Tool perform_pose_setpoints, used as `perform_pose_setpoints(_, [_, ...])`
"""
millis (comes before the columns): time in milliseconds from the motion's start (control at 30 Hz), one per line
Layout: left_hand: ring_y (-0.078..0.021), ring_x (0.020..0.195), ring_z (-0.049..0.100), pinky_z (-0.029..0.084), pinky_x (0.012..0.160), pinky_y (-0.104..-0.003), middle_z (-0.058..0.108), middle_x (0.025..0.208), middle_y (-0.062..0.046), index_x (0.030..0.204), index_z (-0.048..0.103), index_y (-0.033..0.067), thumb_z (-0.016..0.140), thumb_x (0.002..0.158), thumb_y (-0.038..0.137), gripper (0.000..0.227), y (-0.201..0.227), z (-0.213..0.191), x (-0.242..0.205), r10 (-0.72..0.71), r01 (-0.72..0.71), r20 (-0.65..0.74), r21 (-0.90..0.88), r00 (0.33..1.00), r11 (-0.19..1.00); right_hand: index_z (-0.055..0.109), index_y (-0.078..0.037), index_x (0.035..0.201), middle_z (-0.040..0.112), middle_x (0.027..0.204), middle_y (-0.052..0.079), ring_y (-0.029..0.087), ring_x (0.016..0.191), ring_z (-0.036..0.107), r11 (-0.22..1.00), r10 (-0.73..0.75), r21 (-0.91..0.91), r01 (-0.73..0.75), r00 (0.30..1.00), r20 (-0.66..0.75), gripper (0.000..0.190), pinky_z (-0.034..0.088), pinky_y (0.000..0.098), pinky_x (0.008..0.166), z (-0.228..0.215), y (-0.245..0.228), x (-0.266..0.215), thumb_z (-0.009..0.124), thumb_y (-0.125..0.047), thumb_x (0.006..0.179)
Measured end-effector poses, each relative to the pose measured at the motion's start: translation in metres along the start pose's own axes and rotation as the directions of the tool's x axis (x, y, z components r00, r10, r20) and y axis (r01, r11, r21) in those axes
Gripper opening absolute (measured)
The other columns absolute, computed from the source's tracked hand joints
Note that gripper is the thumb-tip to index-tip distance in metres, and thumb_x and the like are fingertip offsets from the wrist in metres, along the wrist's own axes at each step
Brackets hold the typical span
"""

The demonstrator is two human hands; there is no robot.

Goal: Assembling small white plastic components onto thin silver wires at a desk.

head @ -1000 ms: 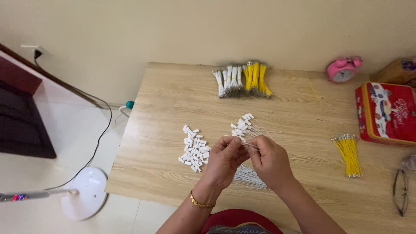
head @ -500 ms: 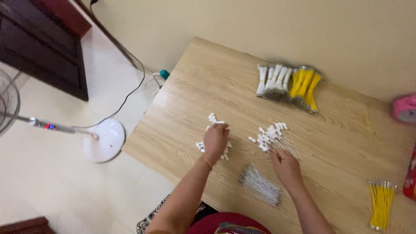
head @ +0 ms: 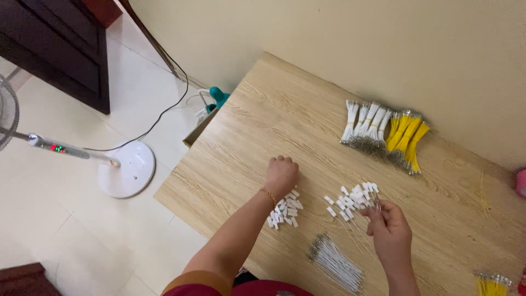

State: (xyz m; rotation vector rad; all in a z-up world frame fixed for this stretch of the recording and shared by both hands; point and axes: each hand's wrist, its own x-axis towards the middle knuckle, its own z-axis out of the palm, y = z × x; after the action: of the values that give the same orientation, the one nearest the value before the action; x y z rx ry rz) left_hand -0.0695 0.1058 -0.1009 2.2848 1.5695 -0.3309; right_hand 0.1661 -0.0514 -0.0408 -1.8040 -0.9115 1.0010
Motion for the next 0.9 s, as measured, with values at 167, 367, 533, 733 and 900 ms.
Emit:
perform_pose_setpoints(167, [-0.0131,0.069,0.063,0.057,0.064,-0.024,0.065,0.075,-0.004,0.087,0.063,0.0081,0.074,0.094,0.018,0.016,0.011,-0.044,-0.019,-0.023,0.0,-0.016,-0.825,1.0,0.566,0.067,0.004,0.11,0.061,0.077,0.009,0.013,0.06,0.044,0.982,-0.019,0.19,0.016,1.0,0.014,0.015,0.035,0.0258,0.051,0.021,-0.011,-0.003,0.062,-0.001,0.097])
perform_pose_setpoints(367, [-0.0196,0.084,0.067,0.059,0.081,-0.031,0.067,0.097,-0.012,0.127,0.063,-0.001,0.063,0.097,0.005,0.031,0.039,-0.092,-0.076,0.241,0.21,0.114,-0.88,0.964,-0.425,0.071,0.002,0.105,0.062,0.082,0.004,0.01,0.071,0.051,0.954,-0.061,0.293,0.061,0.998,-0.009,0.012,0.04,0.0228,0.063,0.042,-0.063,-0.028,0.067,-0.002,0.095])
perform_pose_setpoints(533, [-0.0165,0.08,0.067,0.059,0.077,-0.028,0.067,0.093,-0.011,0.122,0.067,-0.0039,0.06,0.101,0.005,0.024,0.052,-0.1,-0.114,0.313,0.196,0.081,-0.914,0.946,-0.354,0.075,-0.003,0.099,0.061,0.071,0.001,0.009,0.06,0.047,0.987,-0.118,0.094,0.127,0.988,-0.098,0.009,0.037,0.023,0.054,0.043,-0.083,-0.05,0.072,-0.008,0.092])
perform_pose_setpoints(733, [-0.0253,0.072,0.077,0.062,0.065,-0.028,0.073,0.09,-0.015,0.11,0.074,-0.001,0.071,0.098,0.013,0.018,0.064,-0.064,-0.117,0.235,-0.058,-0.124,-0.962,0.964,-0.266,0.075,-0.002,0.097,0.064,0.064,0.006,0.01,0.062,0.052,0.956,-0.232,0.136,0.258,0.956,-0.181,0.01,0.045,0.025,0.059,0.04,-0.091,-0.079,0.077,-0.001,0.087])
perform_pose_setpoints(900, [-0.023,0.072,0.076,0.062,0.062,-0.026,0.073,0.094,-0.014,0.115,0.069,0.0016,0.067,0.101,0.018,0.022,0.062,-0.063,-0.123,0.25,0.024,-0.059,-0.947,0.967,-0.32,0.075,-0.004,0.101,0.061,0.068,0.005,0.01,0.068,0.052,0.956,-0.236,0.122,0.266,0.948,-0.215,0.008,0.047,0.0271,0.061,0.036,-0.091,-0.093,0.071,-0.006,0.095])
